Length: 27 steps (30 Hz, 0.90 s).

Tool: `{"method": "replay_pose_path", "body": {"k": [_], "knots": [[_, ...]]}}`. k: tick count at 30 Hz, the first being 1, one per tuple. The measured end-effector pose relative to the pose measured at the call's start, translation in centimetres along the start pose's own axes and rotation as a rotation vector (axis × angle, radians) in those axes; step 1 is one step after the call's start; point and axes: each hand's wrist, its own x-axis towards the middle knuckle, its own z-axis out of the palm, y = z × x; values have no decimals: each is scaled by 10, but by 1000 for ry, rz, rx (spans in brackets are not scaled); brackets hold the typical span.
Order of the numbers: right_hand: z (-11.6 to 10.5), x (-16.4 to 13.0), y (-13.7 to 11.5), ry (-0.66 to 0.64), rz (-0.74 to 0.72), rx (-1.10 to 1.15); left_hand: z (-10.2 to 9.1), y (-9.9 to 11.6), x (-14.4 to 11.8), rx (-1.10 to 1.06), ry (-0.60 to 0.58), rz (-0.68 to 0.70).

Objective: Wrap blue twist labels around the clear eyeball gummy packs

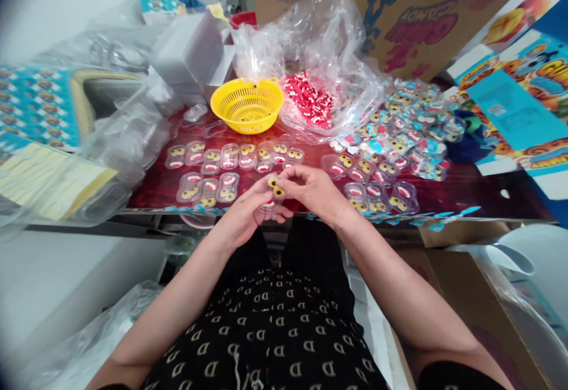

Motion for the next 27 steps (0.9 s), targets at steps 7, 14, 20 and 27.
{"method": "replay_pose_path", "body": {"k": [7,14,20,27], "knots": [[2,0,11,99,-68,128,3,-5,-2,-45,30,90],[-2,-4,14,46,12,267,5,-4,-4,-21,36,141],[-6,-6,17,-41,32,259,6,-2,-6,-24,26,130],[-4,-5,17,21,69,363,5,-6,-5,-22,4,180]]}}
